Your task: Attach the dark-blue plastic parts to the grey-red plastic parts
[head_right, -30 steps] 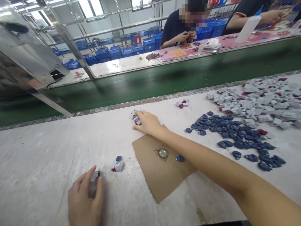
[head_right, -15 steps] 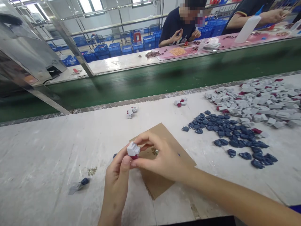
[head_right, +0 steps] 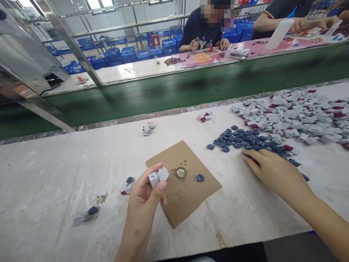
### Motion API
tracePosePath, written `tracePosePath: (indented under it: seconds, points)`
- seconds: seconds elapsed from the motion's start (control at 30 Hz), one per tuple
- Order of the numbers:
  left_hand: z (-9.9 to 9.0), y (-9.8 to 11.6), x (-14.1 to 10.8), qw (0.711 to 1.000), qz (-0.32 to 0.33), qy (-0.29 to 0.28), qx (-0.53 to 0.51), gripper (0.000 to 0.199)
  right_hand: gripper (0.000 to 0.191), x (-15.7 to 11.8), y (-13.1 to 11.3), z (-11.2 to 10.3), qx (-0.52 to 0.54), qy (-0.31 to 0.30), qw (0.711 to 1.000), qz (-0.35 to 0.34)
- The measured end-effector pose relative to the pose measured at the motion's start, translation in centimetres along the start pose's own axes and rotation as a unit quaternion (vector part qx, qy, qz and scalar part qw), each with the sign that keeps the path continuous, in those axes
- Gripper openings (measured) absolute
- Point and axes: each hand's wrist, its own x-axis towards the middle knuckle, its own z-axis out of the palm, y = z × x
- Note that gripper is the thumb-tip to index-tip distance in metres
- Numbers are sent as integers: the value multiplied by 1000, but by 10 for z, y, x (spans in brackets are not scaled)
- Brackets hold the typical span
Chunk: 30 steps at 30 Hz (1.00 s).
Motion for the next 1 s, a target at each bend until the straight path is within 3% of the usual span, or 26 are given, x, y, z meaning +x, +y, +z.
tracePosePath:
  seconds: [0.17,0.27,0.37,0.43,0.53,0.63,0.7,0.77,0.9,1.0]
  points:
    - [0,-3,-6,997,-9,-76,-29,25,30,6,-15,-20,98,-126,987,19]
    - [-4,-7,-8,994,5,-96,-54,23,33,13,-17,-27,137,-158,977,43]
    - [-11,-12,-7,994,40,-80,-55,31,27,13,-17,-31,216,-163,958,97]
    - [-15,-14,-6,996,74,-46,-31,28,25,7,-25,-37,296,-159,936,102]
    - [-15,-17,-5,993,117,17,10,24,22,-5,-56,-53,421,-176,890,26]
    - [-8,-21,-7,989,137,51,27,31,20,-15,-102,-69,561,-227,795,-47]
    - [-2,-25,-8,980,178,57,67,28,17,-20,-130,-74,634,-232,737,-31]
    - [0,-29,-9,957,249,54,142,25,20,-25,-149,-75,674,-237,700,8]
    - [-5,-32,-8,903,343,-18,260,33,22,-35,-166,-72,691,-263,672,40]
    - [-12,-31,-8,881,358,-66,300,34,21,-43,-168,-72,680,-240,693,15]
